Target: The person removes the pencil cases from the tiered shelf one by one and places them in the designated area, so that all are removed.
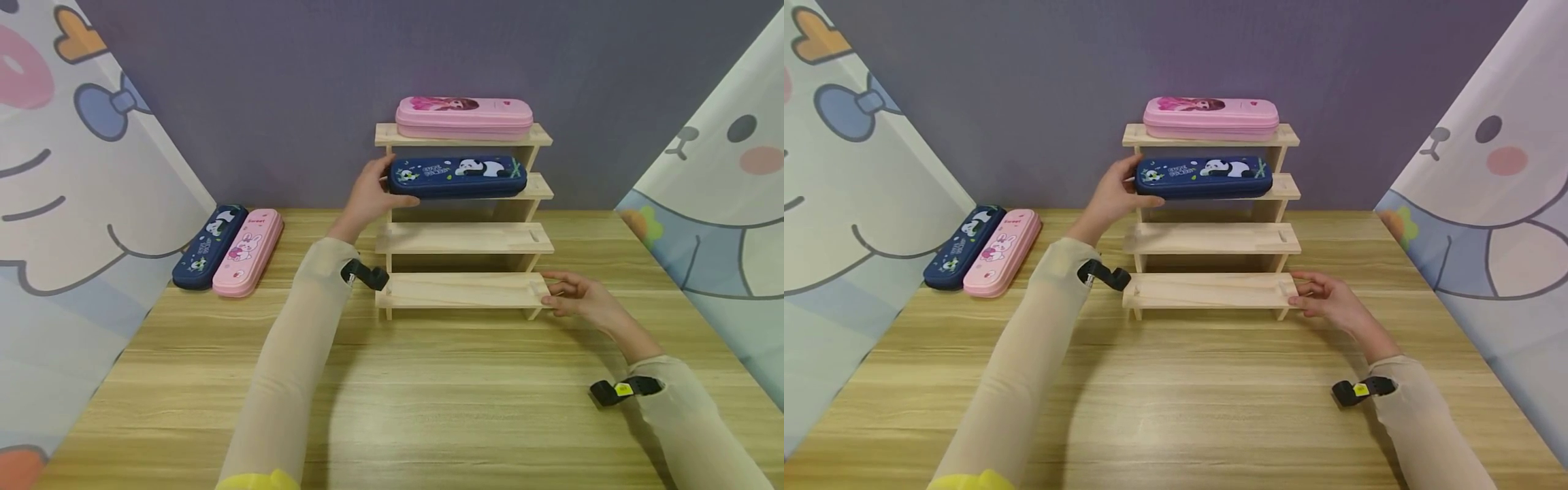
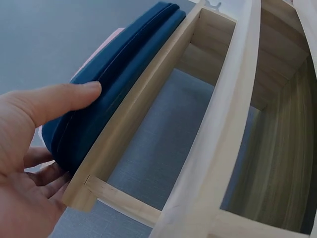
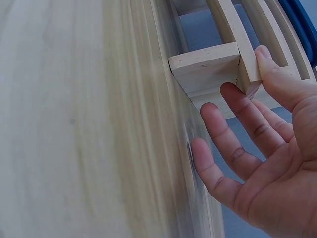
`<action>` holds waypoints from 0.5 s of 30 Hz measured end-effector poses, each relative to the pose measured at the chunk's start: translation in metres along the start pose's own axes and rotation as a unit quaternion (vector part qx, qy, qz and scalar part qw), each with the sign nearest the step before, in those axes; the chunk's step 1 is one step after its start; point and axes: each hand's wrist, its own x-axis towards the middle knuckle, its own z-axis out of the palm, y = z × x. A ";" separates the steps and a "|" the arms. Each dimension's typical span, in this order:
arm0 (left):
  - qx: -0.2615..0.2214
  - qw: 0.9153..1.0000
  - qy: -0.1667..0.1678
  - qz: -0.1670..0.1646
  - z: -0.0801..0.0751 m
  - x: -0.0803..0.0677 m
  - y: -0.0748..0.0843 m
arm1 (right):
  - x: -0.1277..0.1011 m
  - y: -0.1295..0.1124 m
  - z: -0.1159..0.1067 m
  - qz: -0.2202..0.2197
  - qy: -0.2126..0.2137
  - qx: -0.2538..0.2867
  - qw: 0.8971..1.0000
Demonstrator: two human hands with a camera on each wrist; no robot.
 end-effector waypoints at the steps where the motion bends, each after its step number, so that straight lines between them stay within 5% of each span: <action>1: 0.005 1.000 -0.001 0.003 0.000 0.000 0.000 | 0.000 0.000 0.000 0.000 -0.001 -0.001 1.000; 15: 0.083 0.996 -0.011 -0.002 0.003 -0.010 0.004 | 0.000 0.000 0.000 0.000 -0.005 -0.007 1.000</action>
